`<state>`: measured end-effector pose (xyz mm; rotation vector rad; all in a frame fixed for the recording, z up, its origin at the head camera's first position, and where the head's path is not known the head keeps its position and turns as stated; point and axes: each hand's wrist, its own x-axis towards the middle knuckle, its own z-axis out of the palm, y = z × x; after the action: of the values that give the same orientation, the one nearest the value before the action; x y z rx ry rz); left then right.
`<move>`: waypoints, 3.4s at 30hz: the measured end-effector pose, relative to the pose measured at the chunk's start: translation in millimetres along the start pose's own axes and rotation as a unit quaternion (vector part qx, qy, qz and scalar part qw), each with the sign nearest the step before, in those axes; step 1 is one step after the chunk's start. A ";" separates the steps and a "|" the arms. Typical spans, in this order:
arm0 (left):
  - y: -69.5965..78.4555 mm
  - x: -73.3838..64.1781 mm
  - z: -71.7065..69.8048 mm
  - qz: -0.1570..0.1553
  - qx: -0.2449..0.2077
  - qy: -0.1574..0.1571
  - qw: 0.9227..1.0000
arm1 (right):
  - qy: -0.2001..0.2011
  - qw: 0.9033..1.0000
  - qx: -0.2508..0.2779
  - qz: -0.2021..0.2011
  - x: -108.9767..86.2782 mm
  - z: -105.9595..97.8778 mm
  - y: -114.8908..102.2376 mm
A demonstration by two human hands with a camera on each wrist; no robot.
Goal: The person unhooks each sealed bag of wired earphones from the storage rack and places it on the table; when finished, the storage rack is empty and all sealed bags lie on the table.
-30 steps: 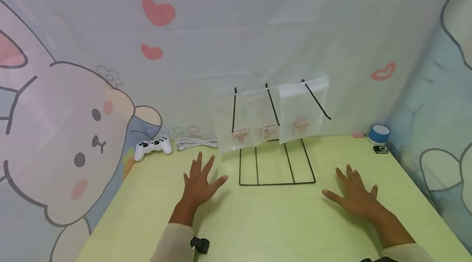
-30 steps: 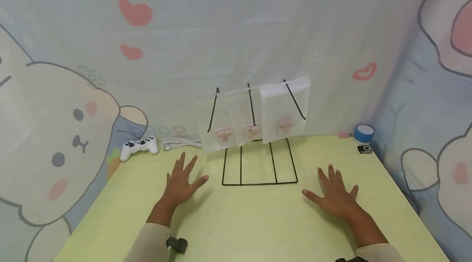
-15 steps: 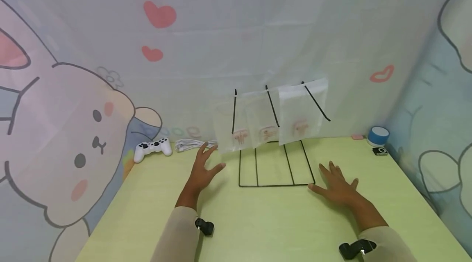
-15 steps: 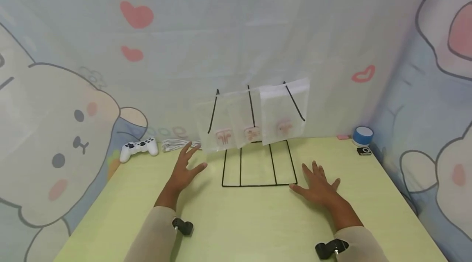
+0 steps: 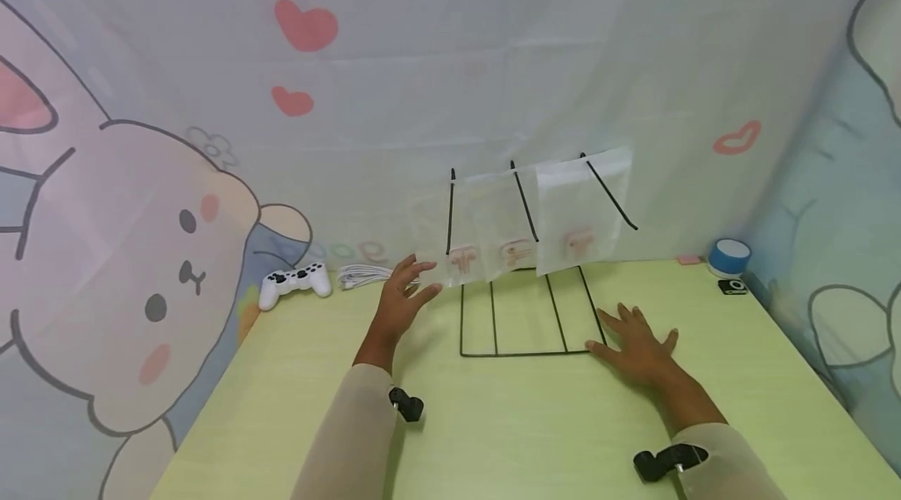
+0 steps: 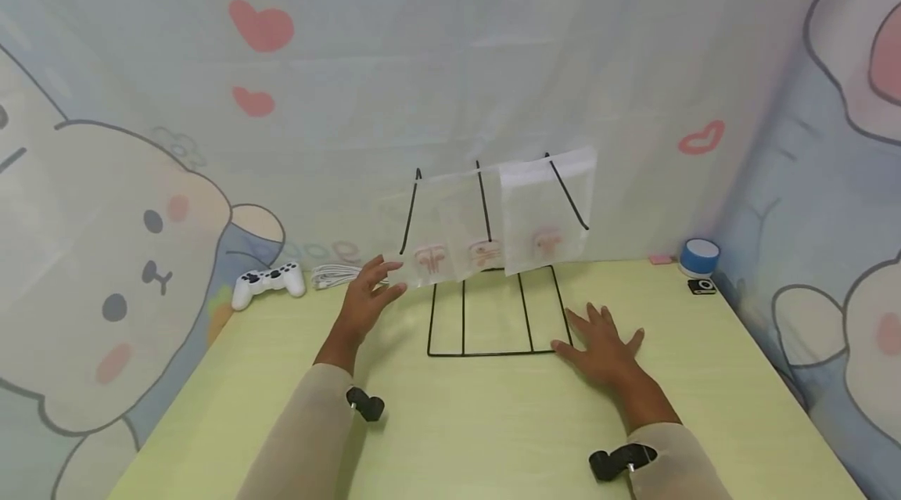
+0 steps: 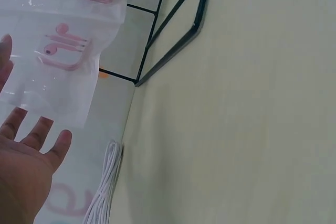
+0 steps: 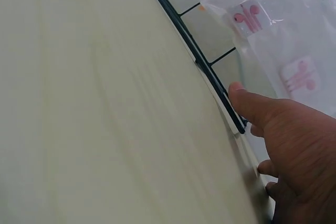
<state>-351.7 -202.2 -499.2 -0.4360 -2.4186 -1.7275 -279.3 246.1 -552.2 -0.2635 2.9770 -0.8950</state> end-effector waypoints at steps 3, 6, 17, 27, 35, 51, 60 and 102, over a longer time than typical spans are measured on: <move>3.0 6.0 4.1 -0.011 -0.001 0.005 1.000 | 0.004 1.000 0.003 -0.005 -1.2 -1.9 0.2; 7.2 9.6 6.1 -0.014 0.004 0.007 1.000 | 0.005 1.000 0.006 -0.008 -1.6 -1.8 0.6; 18.8 20.0 13.8 -0.014 0.038 -0.021 0.999 | 0.008 1.000 0.005 -0.006 0.0 3.2 5.4; 27.3 18.1 13.9 -0.004 0.061 -0.020 0.998 | 0.010 1.000 0.001 -0.007 0.8 3.7 5.9; 33.9 1.0 12.8 0.059 0.056 0.009 0.997 | 0.008 1.000 0.006 -0.006 -2.5 1.9 2.4; 62.6 -33.7 6.7 0.051 0.059 0.087 0.993 | 0.010 1.000 0.010 -0.004 -1.5 4.3 3.8; 78.9 -52.3 0.7 0.017 0.070 0.083 0.994 | 0.011 1.000 0.006 -0.004 -1.7 6.4 6.0; 89.1 -119.0 -27.4 -0.001 -0.017 -0.036 0.999 | 0.008 1.000 0.007 -0.001 -3.0 5.7 5.0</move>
<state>-212.7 -219.6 -442.7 -0.5086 -2.4416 -1.7871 -276.7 247.6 -559.9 -0.2599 2.9837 -0.9228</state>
